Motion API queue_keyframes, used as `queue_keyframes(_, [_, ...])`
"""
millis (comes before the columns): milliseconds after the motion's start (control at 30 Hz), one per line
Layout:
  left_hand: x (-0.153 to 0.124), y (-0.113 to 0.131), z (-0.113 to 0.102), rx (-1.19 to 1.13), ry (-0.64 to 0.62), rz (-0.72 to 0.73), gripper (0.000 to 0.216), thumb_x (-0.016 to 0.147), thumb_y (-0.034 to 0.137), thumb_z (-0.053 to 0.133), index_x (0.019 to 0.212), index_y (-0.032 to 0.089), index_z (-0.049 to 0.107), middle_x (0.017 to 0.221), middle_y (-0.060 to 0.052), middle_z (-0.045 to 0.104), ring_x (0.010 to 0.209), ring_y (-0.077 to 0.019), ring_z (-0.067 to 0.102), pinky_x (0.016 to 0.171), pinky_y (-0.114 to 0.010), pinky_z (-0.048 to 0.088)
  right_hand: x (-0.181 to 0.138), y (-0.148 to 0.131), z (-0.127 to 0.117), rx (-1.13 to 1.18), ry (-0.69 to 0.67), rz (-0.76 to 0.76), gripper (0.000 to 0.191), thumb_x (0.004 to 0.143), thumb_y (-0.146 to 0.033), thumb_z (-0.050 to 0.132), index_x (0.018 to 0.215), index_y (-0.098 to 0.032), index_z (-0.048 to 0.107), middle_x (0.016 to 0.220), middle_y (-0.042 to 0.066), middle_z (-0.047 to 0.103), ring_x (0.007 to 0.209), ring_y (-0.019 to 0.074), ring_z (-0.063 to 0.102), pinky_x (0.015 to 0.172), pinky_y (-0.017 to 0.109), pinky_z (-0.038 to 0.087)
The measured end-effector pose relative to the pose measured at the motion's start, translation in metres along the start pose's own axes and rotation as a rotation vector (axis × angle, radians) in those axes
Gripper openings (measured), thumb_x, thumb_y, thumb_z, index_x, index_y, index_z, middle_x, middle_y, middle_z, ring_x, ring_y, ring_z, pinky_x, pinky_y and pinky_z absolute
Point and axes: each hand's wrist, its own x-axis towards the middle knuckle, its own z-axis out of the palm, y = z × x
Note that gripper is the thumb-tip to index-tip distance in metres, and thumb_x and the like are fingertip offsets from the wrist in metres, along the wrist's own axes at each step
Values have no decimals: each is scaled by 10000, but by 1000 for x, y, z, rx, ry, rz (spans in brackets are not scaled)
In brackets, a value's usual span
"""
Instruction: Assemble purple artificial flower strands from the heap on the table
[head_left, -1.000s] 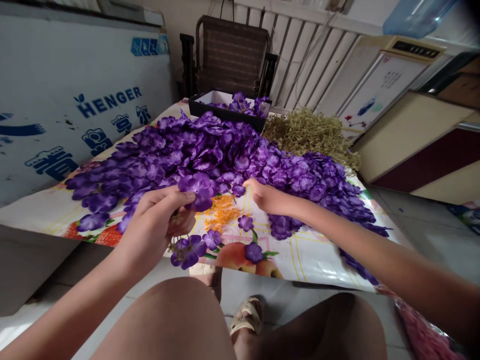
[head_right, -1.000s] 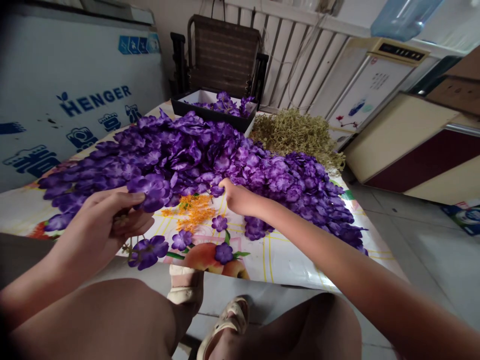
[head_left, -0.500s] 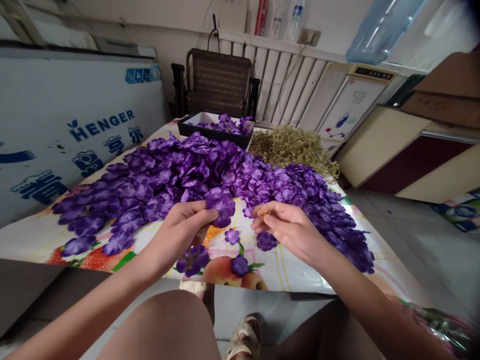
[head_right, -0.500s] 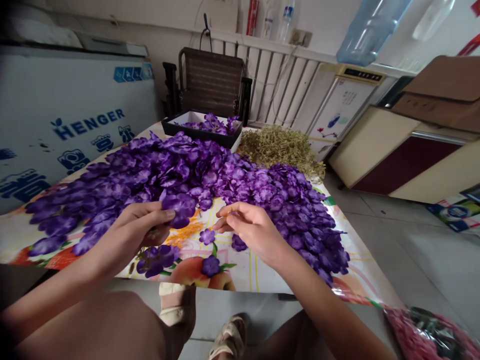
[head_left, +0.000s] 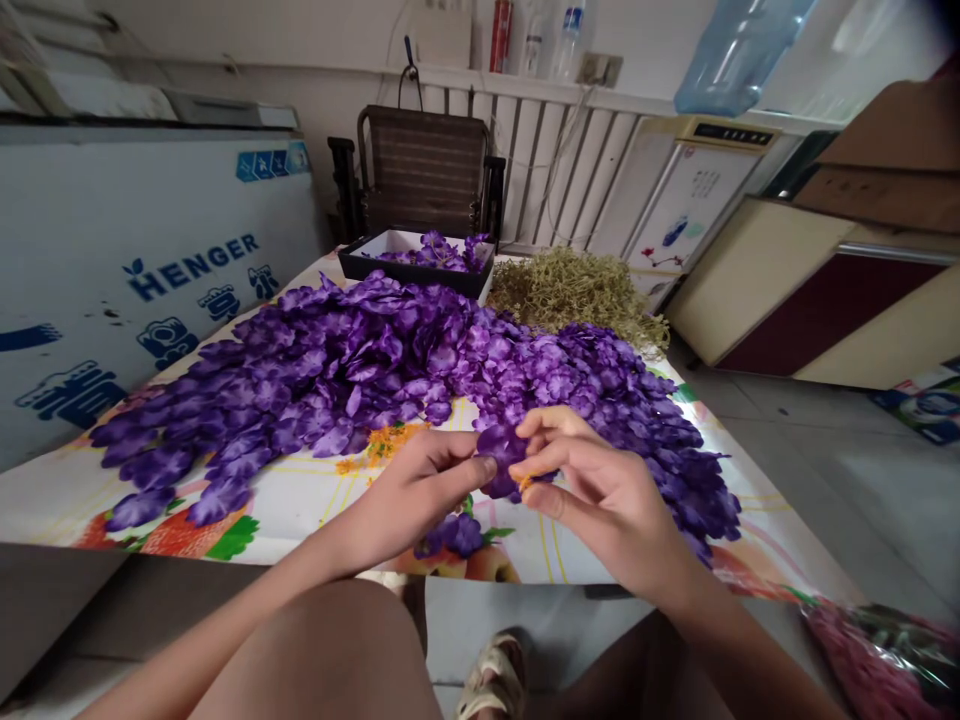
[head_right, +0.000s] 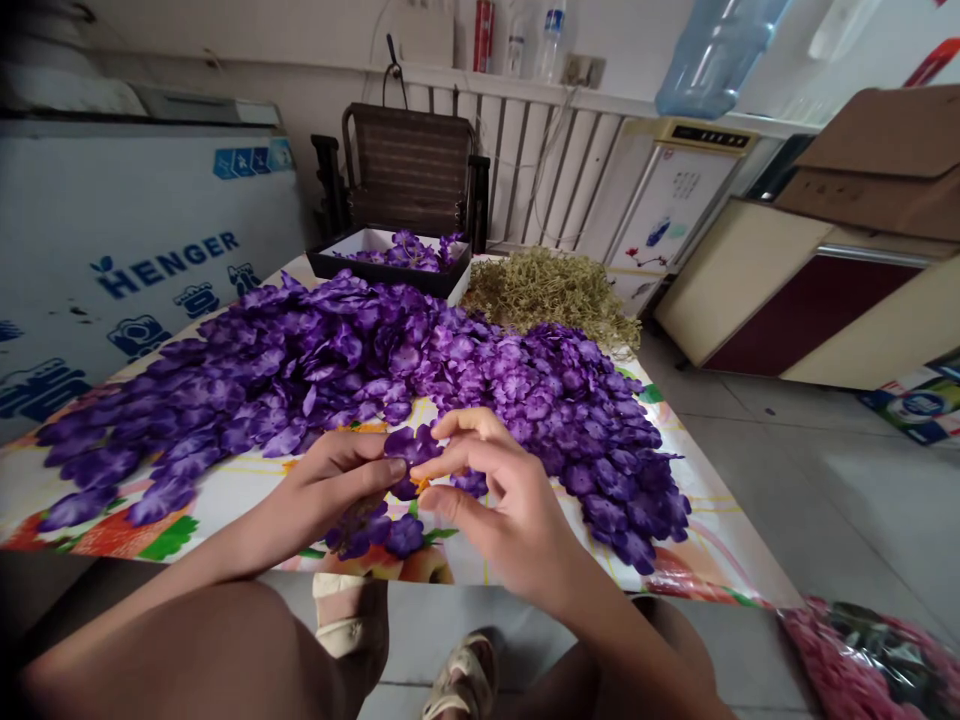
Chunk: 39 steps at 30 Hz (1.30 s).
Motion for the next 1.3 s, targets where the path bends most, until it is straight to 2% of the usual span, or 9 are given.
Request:
queue_keyframes(67, [2, 0, 2, -45, -46, -2, 276, 860, 284, 495, 606, 175, 483, 531, 71, 340, 466, -84, 268, 431, -226, 222, -1, 1, 2, 9, 21, 16, 89, 758, -218, 705, 801, -293, 725, 1163, 58, 560, 1107, 255, 532, 827, 387, 474])
queue_keyframes(167, [3, 0, 3, -72, -76, -13, 260, 855, 277, 493, 619, 169, 507, 530, 68, 353, 465, -84, 277, 431, -227, 225, -1, 5, 4, 101, 49, 81, 58, 716, -210, 728, 711, -263, 705, 1184, 61, 582, 1049, 256, 578, 786, 378, 494])
queue_keyframes(300, [5, 1, 5, -66, -87, -17, 255, 845, 249, 499, 605, 164, 516, 521, 67, 352, 464, -82, 276, 427, -220, 225, 2, 10, 5, 254, 58, 147, 84, 658, -172, 746, 651, -246, 707, 916, 39, 660, 819, 190, 626, 694, 313, 508])
queue_keyframes(367, [6, 1, 5, -57, -94, -18, 258, 843, 232, 500, 596, 160, 517, 517, 69, 346, 466, -78, 270, 430, -212, 227, 3, 11, 5, 301, 61, 146, 82, 664, -156, 732, 663, -238, 724, 748, 8, 634, 694, 150, 604, 624, 272, 501])
queue_keyframes(467, [6, 2, 5, -61, -110, -15, 245, 848, 214, 503, 614, 148, 531, 537, 65, 374, 485, -74, 278, 446, -202, 241, 4, 9, 5, 287, 67, 131, 88, 676, -131, 713, 676, -215, 741, 654, -14, 593, 615, 119, 556, 576, 241, 475])
queue_keyframes(600, [6, 1, 6, -85, -139, -8, 215, 856, 196, 497, 664, 131, 568, 586, 50, 436, 530, -74, 326, 487, -193, 276, 2, 7, 4, 241, 85, 103, 101, 672, -108, 703, 673, -201, 742, 668, -14, 598, 629, 107, 545, 557, 213, 441])
queue_keyframes(900, [8, 0, 7, -60, -135, -33, 240, 846, 248, 503, 635, 137, 531, 569, 54, 396, 515, -77, 309, 469, -203, 256, -3, 6, 4, 120, 88, 64, 87, 726, -107, 645, 671, -174, 654, 704, -10, 593, 661, 122, 547, 589, 241, 422])
queue_keyframes(1133, [7, -1, 7, 18, -139, -40, 283, 854, 265, 507, 597, 152, 477, 539, 64, 343, 505, -77, 305, 469, -208, 252, -4, 3, 2, 0, 10, 20, 116, 742, -87, 614, 657, -166, 606, 733, 7, 581, 684, 146, 544, 600, 270, 408])
queue_keyframes(1300, [7, -1, 4, 144, -221, -4, 268, 886, 272, 470, 666, 131, 531, 598, 44, 414, 562, -88, 367, 521, -211, 298, -2, -2, 0, -56, -47, 35, 156, 726, -42, 595, 629, -164, 588, 732, -1, 574, 687, 132, 524, 601, 258, 379])
